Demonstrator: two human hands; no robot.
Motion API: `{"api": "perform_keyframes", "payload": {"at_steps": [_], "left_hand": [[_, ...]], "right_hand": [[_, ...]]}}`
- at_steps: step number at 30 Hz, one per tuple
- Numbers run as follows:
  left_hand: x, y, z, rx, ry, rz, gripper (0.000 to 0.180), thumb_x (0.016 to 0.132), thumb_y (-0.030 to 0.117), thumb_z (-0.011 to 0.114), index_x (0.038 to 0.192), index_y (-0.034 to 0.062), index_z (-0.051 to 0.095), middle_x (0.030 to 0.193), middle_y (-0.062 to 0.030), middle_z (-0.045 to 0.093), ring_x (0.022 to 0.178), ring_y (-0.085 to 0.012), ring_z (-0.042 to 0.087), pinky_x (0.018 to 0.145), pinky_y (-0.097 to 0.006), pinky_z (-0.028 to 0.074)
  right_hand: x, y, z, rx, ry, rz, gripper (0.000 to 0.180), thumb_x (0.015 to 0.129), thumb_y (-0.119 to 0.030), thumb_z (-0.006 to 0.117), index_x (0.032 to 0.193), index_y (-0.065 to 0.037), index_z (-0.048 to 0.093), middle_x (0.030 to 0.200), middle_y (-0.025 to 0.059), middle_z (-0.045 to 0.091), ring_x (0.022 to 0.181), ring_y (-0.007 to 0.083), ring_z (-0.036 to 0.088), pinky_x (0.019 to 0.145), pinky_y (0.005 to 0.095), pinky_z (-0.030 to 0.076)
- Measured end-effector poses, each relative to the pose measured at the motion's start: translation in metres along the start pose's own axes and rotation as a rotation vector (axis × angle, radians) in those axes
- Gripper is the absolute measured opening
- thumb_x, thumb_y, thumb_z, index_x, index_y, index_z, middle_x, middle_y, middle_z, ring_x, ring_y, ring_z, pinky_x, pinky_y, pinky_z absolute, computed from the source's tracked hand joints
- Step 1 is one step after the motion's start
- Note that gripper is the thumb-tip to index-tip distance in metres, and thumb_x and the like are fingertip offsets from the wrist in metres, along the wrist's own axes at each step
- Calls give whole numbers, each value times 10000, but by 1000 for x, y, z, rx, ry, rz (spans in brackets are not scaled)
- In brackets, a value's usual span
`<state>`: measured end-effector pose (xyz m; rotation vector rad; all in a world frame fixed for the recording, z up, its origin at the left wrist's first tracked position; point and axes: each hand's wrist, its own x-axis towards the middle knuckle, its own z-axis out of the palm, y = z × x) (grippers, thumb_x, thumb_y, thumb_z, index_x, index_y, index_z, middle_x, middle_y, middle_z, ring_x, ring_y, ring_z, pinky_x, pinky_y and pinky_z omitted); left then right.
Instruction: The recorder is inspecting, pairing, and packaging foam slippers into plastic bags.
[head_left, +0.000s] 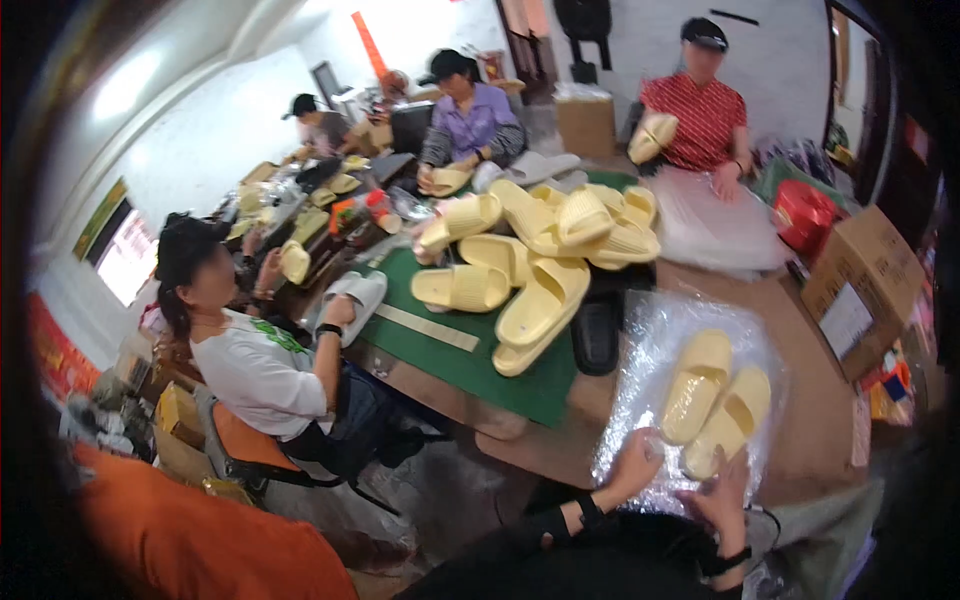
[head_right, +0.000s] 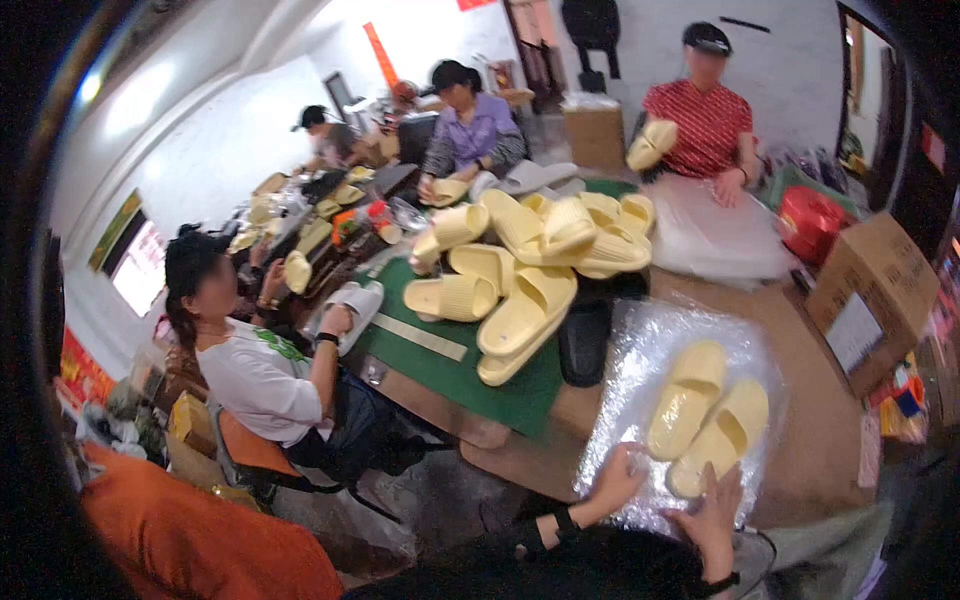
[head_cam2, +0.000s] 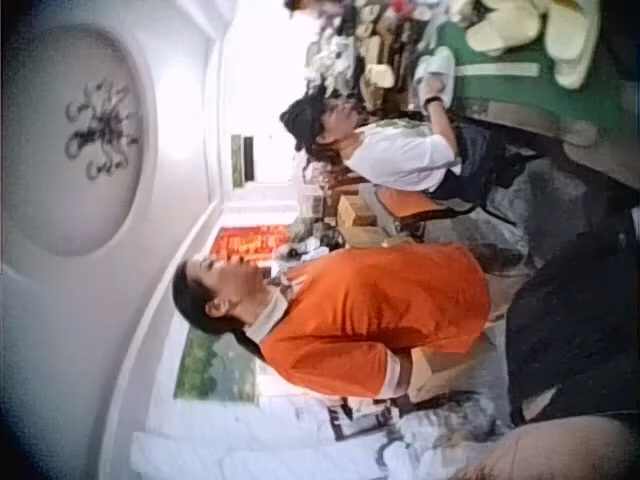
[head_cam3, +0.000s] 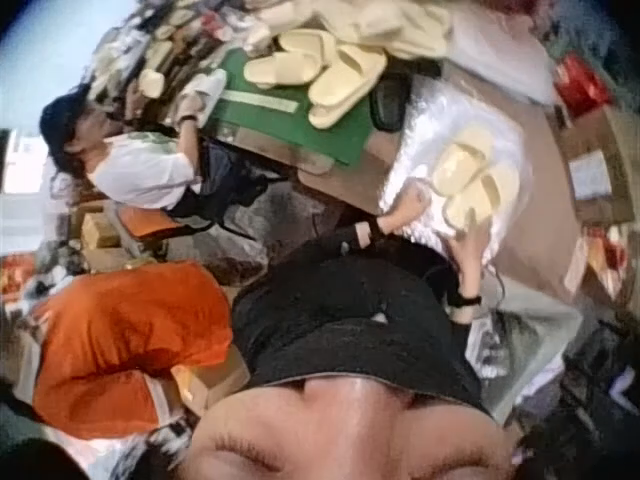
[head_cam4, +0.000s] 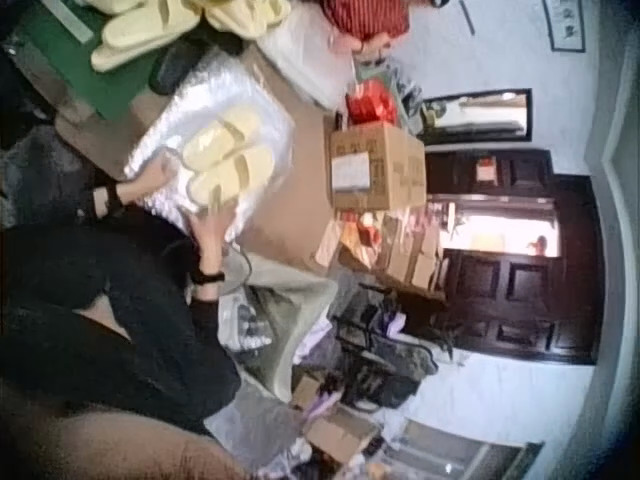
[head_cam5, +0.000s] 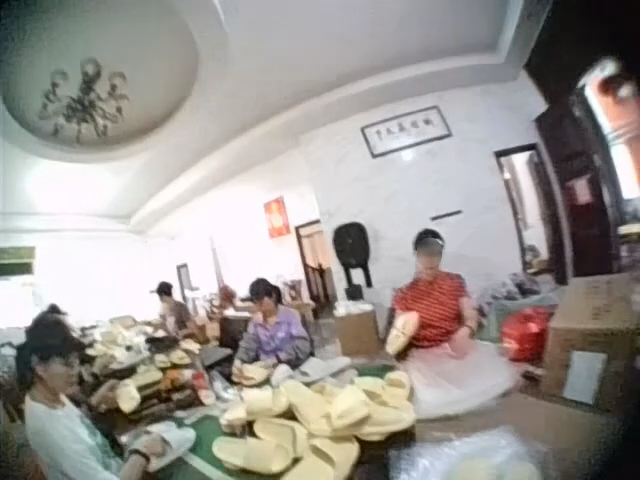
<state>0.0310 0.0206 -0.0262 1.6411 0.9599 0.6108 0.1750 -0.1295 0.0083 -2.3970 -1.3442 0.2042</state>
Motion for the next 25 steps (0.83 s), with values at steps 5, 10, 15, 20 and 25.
{"api": "perform_keyframes", "payload": {"at_steps": [5,10,15,20,25], "left_hand": [[17,-42,6,-112,98,-65,354,799,214,664,1091,72,521,762,-83,541,682,-190,531,627,-355,442],[13,-11,4,-82,109,41,364,836,181,651,1113,37,464,650,-30,448,588,-127,441,540,-296,396],[12,-17,13,-87,43,-39,348,842,160,635,1121,46,461,629,-27,451,583,-124,450,533,-299,391],[10,-29,7,-80,-7,73,327,851,103,585,1148,77,450,748,-92,601,621,-135,553,561,-278,425],[8,27,-9,-466,-231,-231,675,858,79,561,1418,155,190,832,-174,637,548,-159,573,533,-300,491]], "right_hand": [[18,-7,2,67,140,-48,744,663,-283,746,1301,-56,437,1351,276,373,1184,416,416,969,473,357],[32,-9,2,121,465,42,386,739,-185,633,1083,-31,549,1055,202,572,950,379,534,805,451,438],[23,-12,16,243,214,145,242,768,-188,606,957,-36,605,919,173,607,882,377,553,785,459,440],[24,-25,3,65,218,23,311,784,-219,635,1041,-45,622,930,217,626,875,376,579,814,427,454],[17,-33,-38,671,-251,137,309,831,-292,641,996,-31,657,844,187,648,855,301,617,761,416,464]]}}
